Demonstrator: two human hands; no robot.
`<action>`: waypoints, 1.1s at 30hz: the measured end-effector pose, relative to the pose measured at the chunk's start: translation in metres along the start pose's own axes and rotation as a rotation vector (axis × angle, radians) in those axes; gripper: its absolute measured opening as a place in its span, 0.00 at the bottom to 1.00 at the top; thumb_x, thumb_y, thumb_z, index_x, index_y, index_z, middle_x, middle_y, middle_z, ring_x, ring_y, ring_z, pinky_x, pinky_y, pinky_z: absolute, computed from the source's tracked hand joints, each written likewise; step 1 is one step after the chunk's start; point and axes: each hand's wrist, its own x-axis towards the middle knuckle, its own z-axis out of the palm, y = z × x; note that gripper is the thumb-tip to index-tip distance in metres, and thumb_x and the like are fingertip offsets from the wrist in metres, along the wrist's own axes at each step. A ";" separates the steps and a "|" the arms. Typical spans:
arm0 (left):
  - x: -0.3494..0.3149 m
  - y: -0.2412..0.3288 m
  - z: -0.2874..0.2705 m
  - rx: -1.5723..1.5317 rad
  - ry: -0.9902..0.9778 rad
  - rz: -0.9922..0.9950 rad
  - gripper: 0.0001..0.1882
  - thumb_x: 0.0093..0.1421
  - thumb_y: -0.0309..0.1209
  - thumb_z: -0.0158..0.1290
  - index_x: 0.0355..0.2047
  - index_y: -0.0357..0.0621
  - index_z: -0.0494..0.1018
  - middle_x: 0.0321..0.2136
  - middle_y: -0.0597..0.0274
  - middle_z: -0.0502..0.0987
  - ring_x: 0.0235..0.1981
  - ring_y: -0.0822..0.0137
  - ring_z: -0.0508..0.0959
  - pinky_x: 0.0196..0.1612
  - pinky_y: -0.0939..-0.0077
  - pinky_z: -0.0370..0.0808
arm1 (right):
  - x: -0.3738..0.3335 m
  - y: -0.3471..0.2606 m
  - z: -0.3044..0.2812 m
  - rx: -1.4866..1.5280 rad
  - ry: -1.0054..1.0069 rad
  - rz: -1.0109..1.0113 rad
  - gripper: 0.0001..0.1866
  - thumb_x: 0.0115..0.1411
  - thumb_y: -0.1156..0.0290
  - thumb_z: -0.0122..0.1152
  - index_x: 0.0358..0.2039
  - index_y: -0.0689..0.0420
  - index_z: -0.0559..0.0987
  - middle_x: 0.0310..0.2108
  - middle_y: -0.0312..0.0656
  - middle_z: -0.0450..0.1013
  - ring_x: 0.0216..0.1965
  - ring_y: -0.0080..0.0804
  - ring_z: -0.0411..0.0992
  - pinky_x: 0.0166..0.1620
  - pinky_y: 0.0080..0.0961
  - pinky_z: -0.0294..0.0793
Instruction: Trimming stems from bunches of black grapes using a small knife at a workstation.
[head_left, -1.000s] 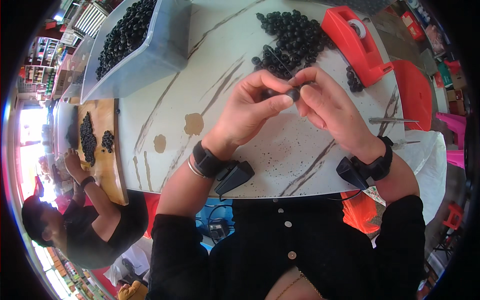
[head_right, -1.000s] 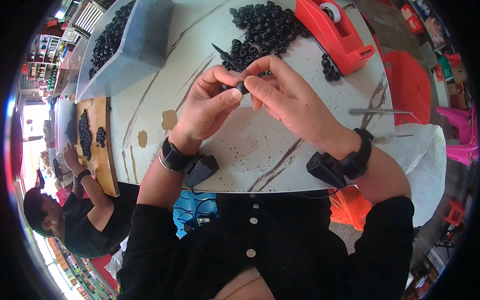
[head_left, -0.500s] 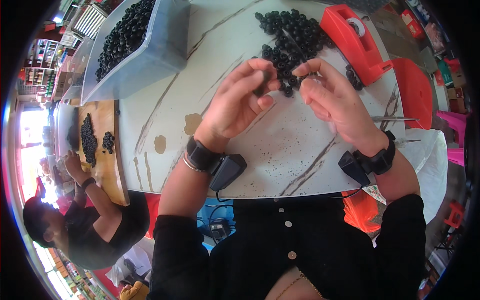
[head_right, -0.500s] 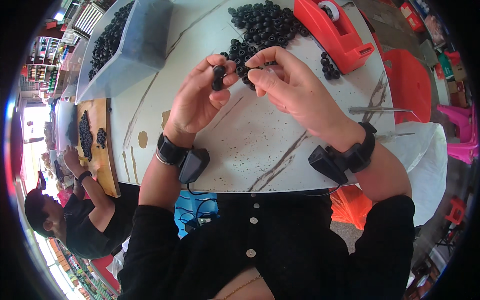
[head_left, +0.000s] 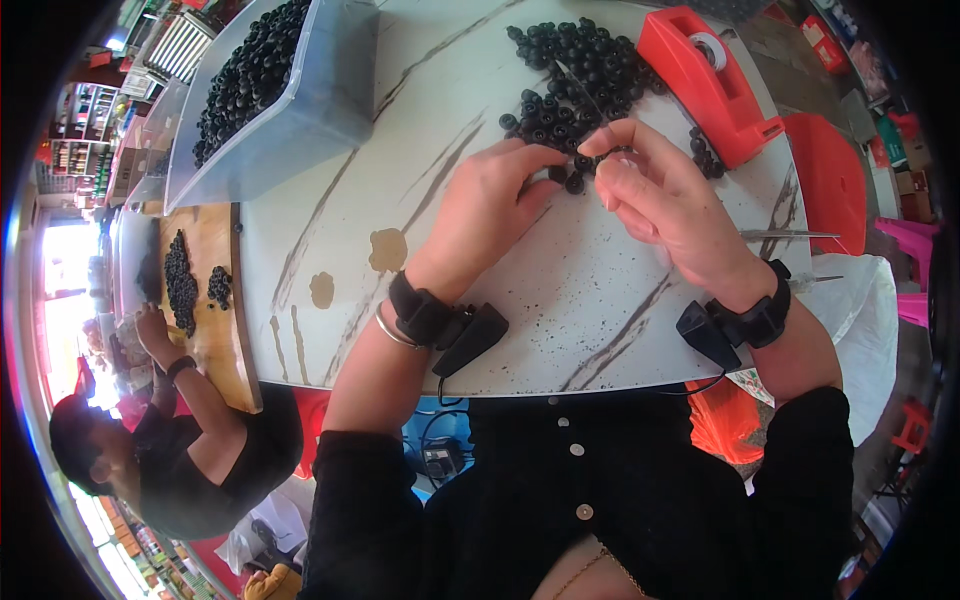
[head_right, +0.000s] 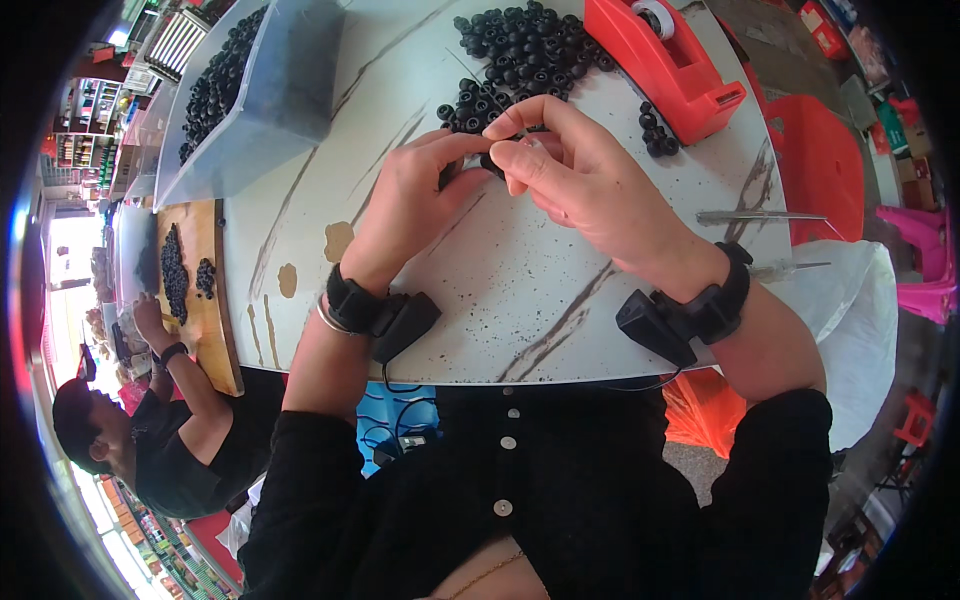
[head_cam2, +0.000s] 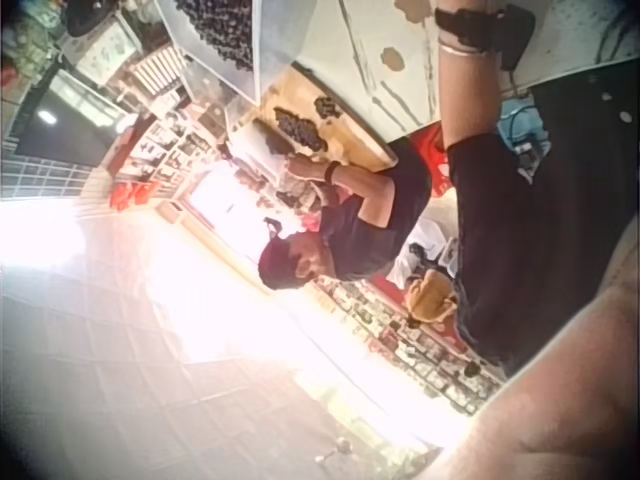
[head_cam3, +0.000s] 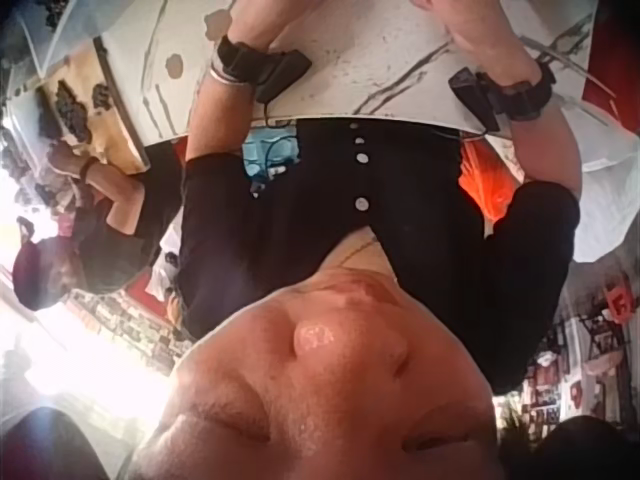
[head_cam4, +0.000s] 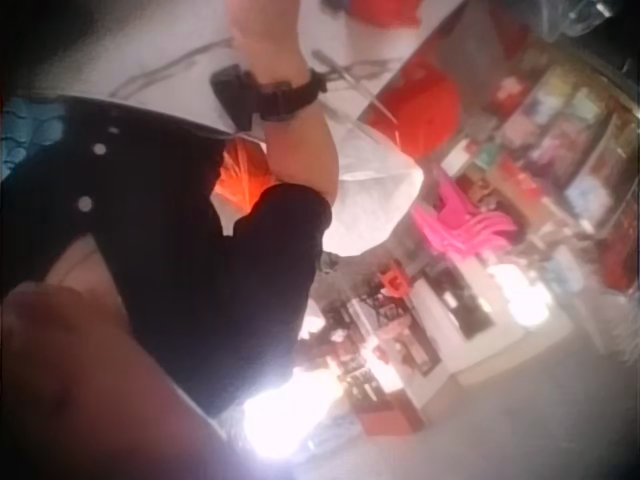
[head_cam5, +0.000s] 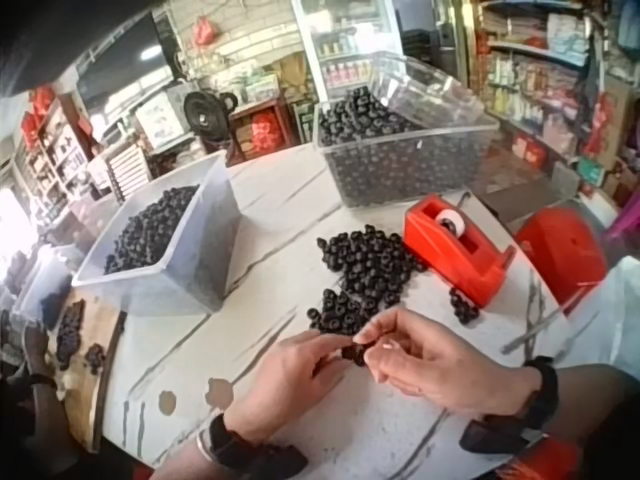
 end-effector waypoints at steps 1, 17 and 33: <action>0.000 0.001 0.000 -0.003 0.005 0.009 0.09 0.46 0.24 0.55 0.31 0.40 0.73 0.22 0.56 0.71 0.21 0.61 0.71 0.27 0.73 0.68 | 0.000 0.000 0.000 -0.001 -0.001 0.000 0.13 0.59 0.68 0.47 0.43 0.59 0.65 0.24 0.31 0.63 0.16 0.07 0.50 0.18 0.06 0.48; -0.009 -0.005 0.000 -1.432 -0.140 -0.321 0.10 0.49 0.18 0.55 0.29 0.43 0.66 0.30 0.60 0.71 0.18 0.80 0.65 0.18 0.90 0.60 | -0.002 0.001 0.002 -0.122 -0.024 -0.003 0.12 0.59 0.70 0.48 0.42 0.58 0.65 0.24 0.30 0.63 0.17 0.07 0.53 0.18 0.06 0.49; -0.011 0.004 0.005 -1.454 -0.098 -0.364 0.06 0.52 0.21 0.53 0.31 0.43 0.71 0.22 0.70 0.71 0.16 0.83 0.60 0.17 0.90 0.54 | -0.002 0.002 0.001 -0.029 -0.035 -0.011 0.12 0.62 0.66 0.42 0.43 0.58 0.65 0.23 0.31 0.64 0.17 0.08 0.52 0.20 0.06 0.51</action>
